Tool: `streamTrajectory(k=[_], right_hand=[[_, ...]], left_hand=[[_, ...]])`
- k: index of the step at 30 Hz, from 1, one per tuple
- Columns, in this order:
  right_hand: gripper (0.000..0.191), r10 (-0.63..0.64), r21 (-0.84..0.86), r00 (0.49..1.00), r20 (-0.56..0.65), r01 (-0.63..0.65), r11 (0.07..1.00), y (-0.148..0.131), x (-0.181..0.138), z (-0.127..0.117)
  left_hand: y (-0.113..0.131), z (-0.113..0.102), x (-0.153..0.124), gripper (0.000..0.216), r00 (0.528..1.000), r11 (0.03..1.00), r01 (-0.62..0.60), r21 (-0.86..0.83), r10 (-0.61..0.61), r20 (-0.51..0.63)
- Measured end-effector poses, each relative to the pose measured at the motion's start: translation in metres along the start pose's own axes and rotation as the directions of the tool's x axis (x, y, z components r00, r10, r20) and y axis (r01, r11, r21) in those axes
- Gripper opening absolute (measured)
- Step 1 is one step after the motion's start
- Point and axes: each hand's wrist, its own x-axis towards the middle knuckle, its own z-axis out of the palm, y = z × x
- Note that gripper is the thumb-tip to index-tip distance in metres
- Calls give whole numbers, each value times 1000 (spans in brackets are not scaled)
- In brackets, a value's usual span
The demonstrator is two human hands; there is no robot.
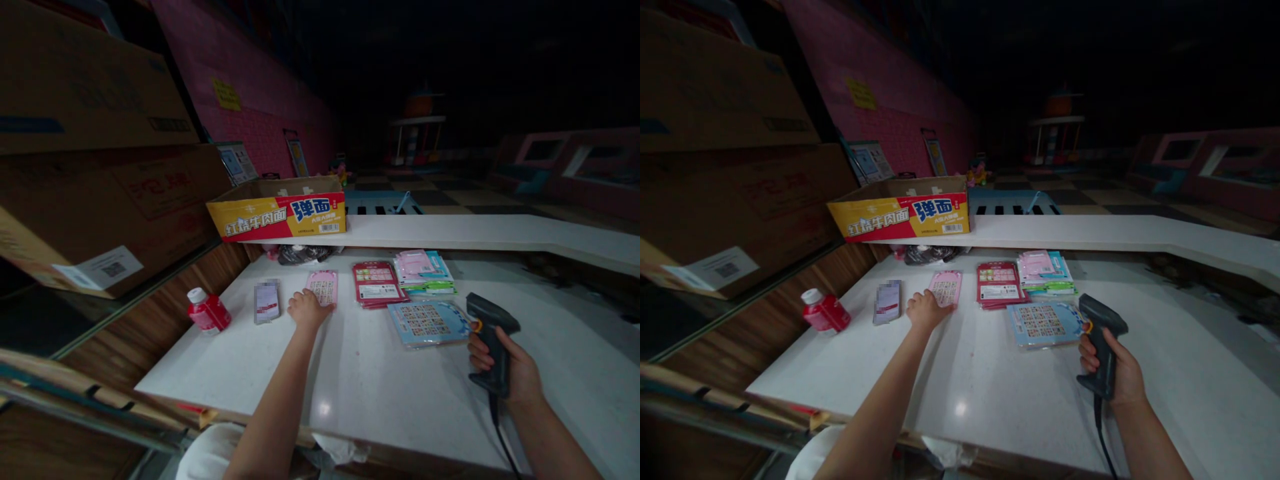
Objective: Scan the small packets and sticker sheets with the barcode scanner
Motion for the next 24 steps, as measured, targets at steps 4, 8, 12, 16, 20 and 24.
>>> streamTrajectory(k=[4,8,12,16,20,24], right_hand=[[29,4,2,1000,-12,-4,1000,0,0,0],[28,3,0,1000,-13,-3,1000,1,-1,0],[27,0,-5,1000,-14,0,1000,1,-1,-1],[30,-7,8,1000,-21,8,1000,0,-1,-1],[30,-13,6,1000,-17,13,1000,0,-1,0],[30,-26,-7,1000,-16,26,1000,0,-1,2]], left_hand=[[0,-5,4,92,994,995,85,-42,-82,76],[-6,-7,10,83,977,983,158,-92,-143,157],[-14,-5,16,62,976,950,190,-249,-155,152],[-16,1,13,38,929,603,352,-716,-135,343],[-5,7,-6,32,948,79,317,-945,-37,315],[20,16,-26,41,992,-127,105,-986,80,96]])
